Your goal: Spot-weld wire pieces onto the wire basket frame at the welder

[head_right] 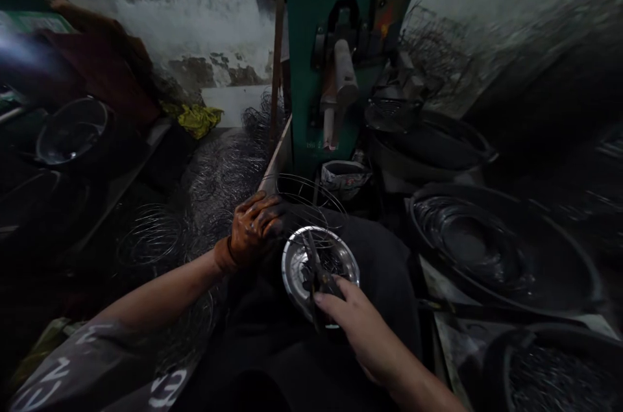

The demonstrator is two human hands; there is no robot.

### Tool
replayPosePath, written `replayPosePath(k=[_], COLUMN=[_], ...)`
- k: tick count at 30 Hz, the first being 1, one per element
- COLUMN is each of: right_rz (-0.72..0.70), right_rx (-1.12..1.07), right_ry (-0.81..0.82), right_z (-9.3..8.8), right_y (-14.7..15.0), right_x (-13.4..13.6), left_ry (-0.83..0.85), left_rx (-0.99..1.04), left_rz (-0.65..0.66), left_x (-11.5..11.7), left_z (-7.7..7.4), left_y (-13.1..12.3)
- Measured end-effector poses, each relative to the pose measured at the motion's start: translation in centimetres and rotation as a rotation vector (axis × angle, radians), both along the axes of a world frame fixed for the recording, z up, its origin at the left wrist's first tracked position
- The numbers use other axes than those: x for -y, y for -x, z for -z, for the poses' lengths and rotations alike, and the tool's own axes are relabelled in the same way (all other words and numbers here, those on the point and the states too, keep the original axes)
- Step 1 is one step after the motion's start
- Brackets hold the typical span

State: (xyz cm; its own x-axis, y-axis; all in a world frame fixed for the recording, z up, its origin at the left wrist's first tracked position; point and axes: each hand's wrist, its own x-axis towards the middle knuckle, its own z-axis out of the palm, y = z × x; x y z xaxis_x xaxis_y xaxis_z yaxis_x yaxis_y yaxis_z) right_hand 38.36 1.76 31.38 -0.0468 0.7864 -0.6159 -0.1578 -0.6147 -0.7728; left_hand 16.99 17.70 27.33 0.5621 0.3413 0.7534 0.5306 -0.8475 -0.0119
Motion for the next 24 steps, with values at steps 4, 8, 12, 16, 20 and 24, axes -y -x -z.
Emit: replayPosePath(k=[4,8,12,16,20,24], right_rz=[-0.041,-0.099,-0.168,-0.151,-0.116,-0.106], right_rx=[0.078,0.124,0.034,-0.069,-0.092,-0.075], right_ry=[-0.081,-0.120,-0.046,0.080,0.101,0.117], right_z=[0.0,0.2,0.7,1.4,1.6,1.9], right_y=[0.1,-0.2,-1.1,-1.8,-2.2,-2.0], right_x=[-0.5,-0.9,-0.4,0.4,0.7,0.8], left_ry=[-0.022,0.058,0.083,0.053,0.046,0.091], left_rx=[-0.018,0.011,0.050,0.046,0.061,0.025], left_rz=[0.020,0.023,0.047,0.096,0.105,0.100], left_x=[-0.1,-0.3,-0.4,-0.4,-0.6,-0.8], left_z=[0.0,0.5,1.4,2.0,2.3,3.0], left_y=[-0.1,0.2,0.9,1.4,1.6,1.6])
